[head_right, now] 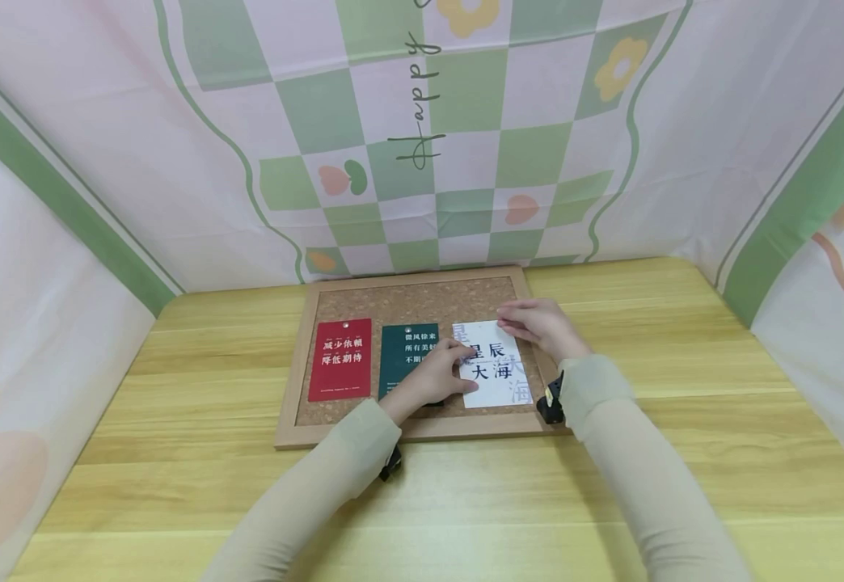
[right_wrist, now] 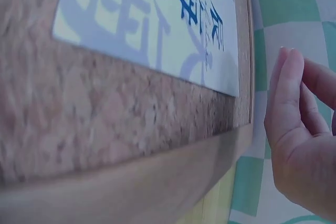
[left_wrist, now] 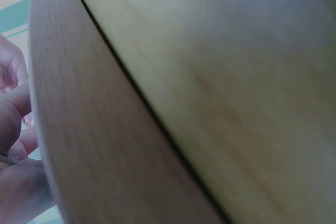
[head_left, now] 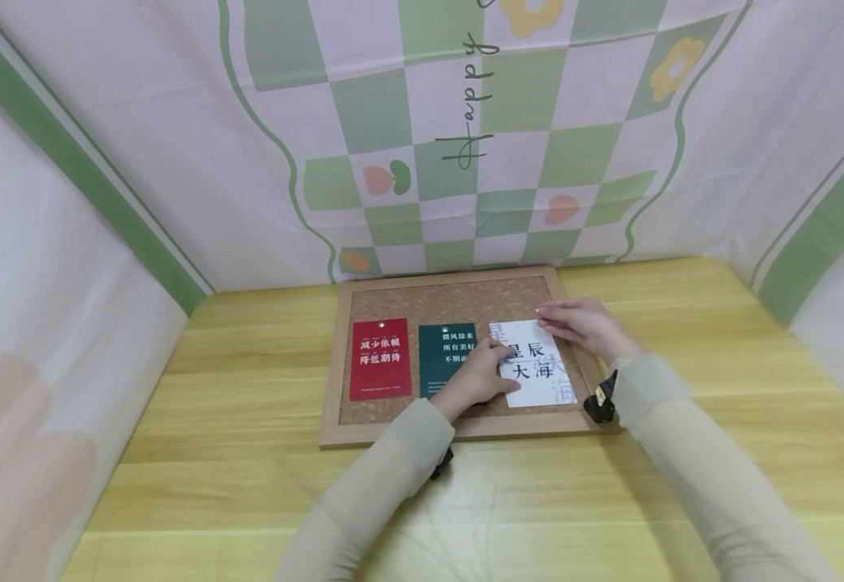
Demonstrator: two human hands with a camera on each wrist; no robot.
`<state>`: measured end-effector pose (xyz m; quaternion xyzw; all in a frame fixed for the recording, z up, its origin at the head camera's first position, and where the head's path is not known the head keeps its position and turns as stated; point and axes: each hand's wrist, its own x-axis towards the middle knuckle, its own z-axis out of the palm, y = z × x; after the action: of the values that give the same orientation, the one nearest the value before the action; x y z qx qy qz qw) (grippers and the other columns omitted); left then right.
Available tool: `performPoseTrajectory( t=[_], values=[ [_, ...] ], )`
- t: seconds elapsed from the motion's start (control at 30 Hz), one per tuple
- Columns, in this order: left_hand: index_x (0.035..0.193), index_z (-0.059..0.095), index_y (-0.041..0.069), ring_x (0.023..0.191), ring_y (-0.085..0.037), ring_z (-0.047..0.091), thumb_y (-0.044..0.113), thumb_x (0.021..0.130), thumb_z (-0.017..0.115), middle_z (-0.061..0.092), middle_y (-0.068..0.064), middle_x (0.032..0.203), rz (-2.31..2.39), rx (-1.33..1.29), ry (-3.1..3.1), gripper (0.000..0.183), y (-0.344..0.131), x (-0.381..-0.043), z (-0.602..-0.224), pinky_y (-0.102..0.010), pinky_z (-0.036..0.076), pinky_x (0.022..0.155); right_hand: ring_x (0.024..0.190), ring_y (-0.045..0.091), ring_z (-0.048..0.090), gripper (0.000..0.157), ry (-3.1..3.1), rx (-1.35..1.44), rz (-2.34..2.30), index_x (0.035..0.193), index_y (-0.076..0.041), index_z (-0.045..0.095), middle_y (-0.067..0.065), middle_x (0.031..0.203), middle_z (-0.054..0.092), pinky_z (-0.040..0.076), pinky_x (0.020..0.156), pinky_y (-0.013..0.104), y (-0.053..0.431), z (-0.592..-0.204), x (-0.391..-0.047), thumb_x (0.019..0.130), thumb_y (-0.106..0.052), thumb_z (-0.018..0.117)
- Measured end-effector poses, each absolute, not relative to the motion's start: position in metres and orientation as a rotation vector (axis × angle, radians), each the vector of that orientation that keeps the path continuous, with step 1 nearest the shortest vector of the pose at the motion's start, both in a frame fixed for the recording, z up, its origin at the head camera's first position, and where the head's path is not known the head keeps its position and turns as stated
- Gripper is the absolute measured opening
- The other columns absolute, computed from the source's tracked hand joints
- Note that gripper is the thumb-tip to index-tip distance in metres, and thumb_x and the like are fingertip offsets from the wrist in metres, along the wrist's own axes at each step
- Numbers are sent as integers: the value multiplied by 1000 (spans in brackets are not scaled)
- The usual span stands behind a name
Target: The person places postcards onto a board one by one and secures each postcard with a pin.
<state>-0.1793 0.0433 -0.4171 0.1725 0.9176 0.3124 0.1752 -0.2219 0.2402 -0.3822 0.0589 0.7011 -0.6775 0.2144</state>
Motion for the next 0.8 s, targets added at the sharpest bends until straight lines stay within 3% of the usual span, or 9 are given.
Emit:
performPoseTrajectory(
  t=[0.3, 0.8],
  values=[
    [141, 48, 16, 129, -19, 46, 26, 87, 70, 43, -6, 142, 879, 503, 2603, 59, 43, -181, -416, -30, 43, 105, 77, -8, 64, 56, 2016, 252, -1801, 143, 9, 31, -18, 77, 65, 52, 79, 10, 225, -384, -226, 97, -10, 54],
    [140, 49, 14, 127, -19, 47, 24, 87, 71, 43, -8, 141, 898, 524, 2598, 59, 42, -181, -417, -29, 43, 105, 65, -9, 60, 46, 2111, 239, -1711, 137, 14, 37, -17, 70, 64, 52, 68, 9, 216, -393, -232, 99, -8, 48]
  ],
)
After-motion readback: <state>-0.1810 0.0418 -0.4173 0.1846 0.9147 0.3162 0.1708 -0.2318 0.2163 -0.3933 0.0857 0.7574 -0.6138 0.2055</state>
